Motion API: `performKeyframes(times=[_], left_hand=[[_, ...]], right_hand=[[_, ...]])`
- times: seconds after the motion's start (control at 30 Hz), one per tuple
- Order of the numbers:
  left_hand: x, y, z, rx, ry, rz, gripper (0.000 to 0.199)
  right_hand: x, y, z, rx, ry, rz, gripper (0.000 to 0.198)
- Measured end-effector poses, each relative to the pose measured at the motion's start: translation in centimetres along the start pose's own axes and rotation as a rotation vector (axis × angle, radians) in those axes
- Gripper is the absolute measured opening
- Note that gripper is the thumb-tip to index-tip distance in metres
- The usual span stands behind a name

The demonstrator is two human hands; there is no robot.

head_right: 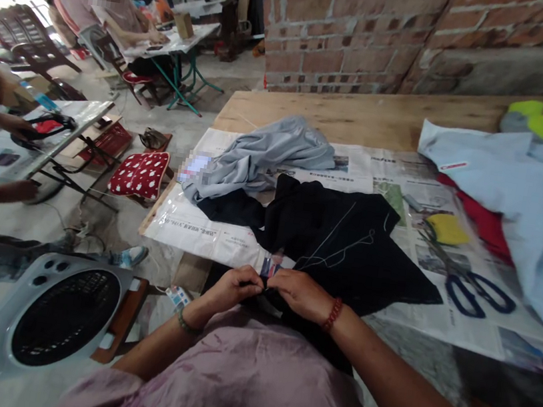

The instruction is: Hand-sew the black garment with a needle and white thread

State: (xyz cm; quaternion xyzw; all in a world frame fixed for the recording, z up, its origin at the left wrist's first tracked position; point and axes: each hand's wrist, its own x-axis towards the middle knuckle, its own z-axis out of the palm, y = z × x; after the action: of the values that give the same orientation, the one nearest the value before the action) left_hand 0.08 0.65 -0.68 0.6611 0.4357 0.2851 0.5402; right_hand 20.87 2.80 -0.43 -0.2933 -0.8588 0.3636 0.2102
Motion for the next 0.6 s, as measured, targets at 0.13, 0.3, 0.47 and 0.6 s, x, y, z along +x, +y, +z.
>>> performKeyframes(times=[0.13, 0.3, 0.47, 0.6], left_hand=[[-0.05, -0.24, -0.07, -0.141, -0.047, -0.108, 0.018], [0.04, -0.37, 0.03, -0.233, -0.051, -0.174, 0.020], [0.14, -0.37, 0.11, -0.222, -0.035, -0.168, 0.022], [0.11, -0.36, 0.05, -0.197, -0.041, -0.167, 0.026]], right_hand=[[-0.16, 0.00, 0.13, 0.083, -0.017, 0.045, 0.027], [-0.44, 0.15, 0.23, 0.135, -0.021, 0.070, 0.024], [-0.54, 0.40, 0.17, 0.109, -0.029, 0.093, 0.024], [-0.52, 0.68, 0.13, 0.089, 0.000, 0.134, 0.022]])
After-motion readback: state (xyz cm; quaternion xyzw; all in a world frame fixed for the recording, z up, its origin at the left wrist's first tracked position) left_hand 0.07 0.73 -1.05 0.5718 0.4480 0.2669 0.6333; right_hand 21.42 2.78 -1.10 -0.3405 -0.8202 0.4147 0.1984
